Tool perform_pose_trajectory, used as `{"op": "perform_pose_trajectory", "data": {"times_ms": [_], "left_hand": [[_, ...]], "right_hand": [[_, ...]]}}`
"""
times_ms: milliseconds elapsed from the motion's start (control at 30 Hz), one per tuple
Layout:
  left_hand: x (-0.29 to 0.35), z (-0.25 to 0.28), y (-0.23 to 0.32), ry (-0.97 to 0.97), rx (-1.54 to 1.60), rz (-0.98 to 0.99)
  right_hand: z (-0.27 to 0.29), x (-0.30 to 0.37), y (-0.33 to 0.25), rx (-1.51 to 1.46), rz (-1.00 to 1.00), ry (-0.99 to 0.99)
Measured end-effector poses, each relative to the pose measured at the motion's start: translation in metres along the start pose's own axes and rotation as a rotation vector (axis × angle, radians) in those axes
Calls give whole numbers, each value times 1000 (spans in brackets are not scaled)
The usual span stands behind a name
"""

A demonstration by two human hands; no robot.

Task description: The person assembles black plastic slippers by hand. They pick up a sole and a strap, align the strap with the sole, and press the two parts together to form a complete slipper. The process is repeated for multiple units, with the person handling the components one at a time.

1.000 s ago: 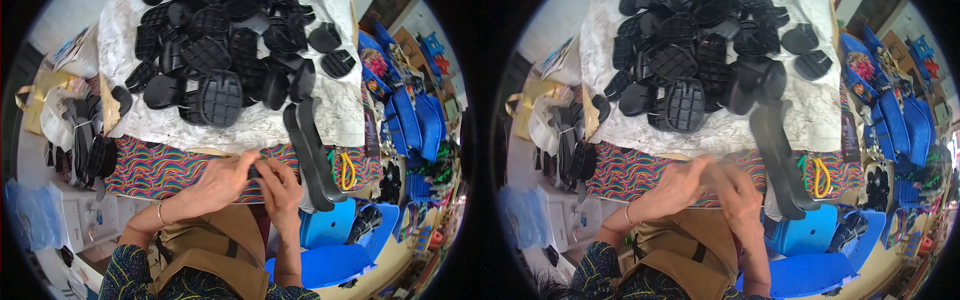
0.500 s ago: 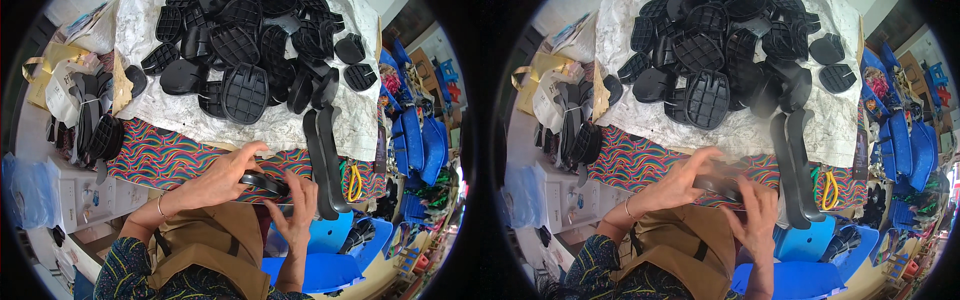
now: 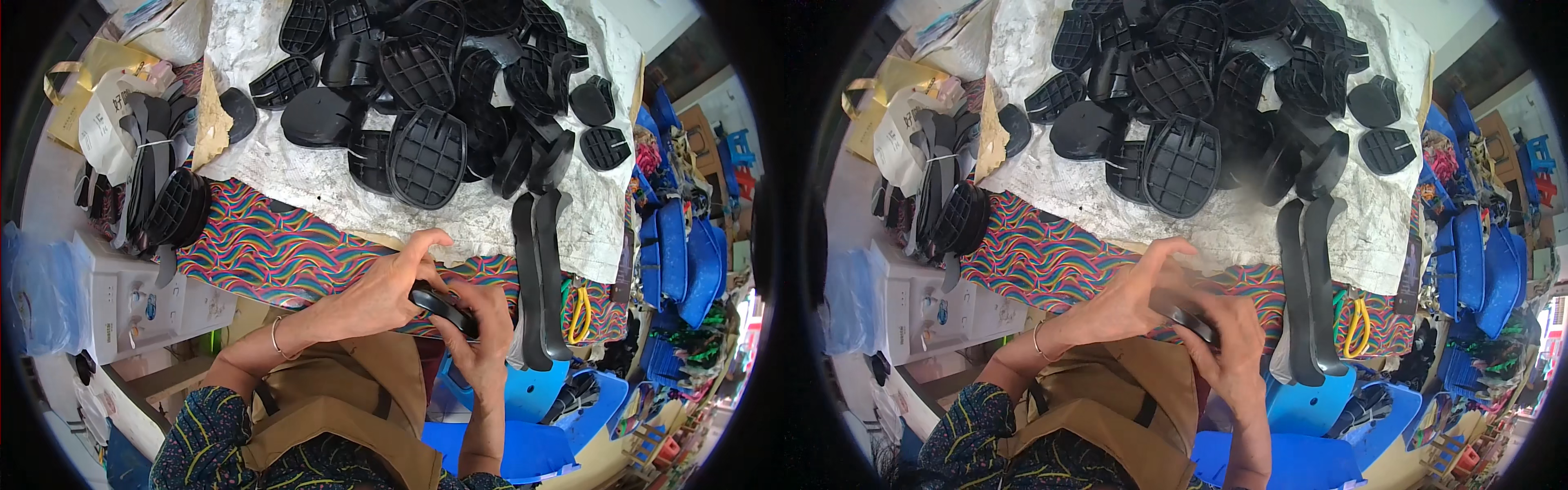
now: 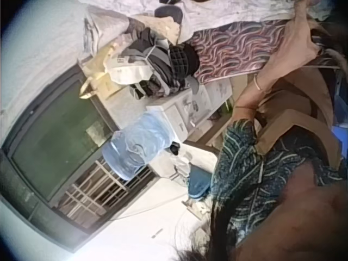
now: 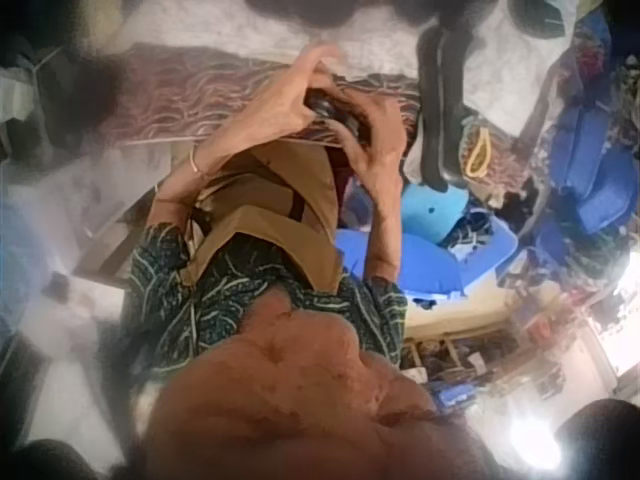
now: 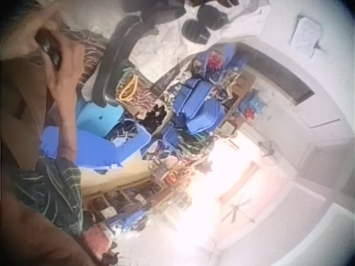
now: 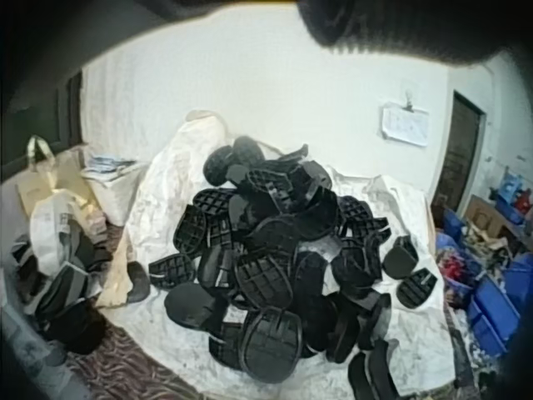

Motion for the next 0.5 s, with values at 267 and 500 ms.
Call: {"op": "perform_pose_trajectory", "data": {"times_ms": [267, 500], "left_hand": [[0, 1, 1, 28, -34, 36], [3, 17, -6, 41, 324, -17]], "right_hand": [[-4, -9, 5, 111, 145, -134], [-1, -13, 12, 83, 130, -42]]}}
Point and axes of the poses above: each hand's wrist, its own x-axis away from the middle knuckle, its own z-axis out of the back of the hand, y = z × x, the point moved 2 cm from there along -x, towards the middle knuckle, and after that the axes turned 11 degrees about z, right-handed, at the moved point
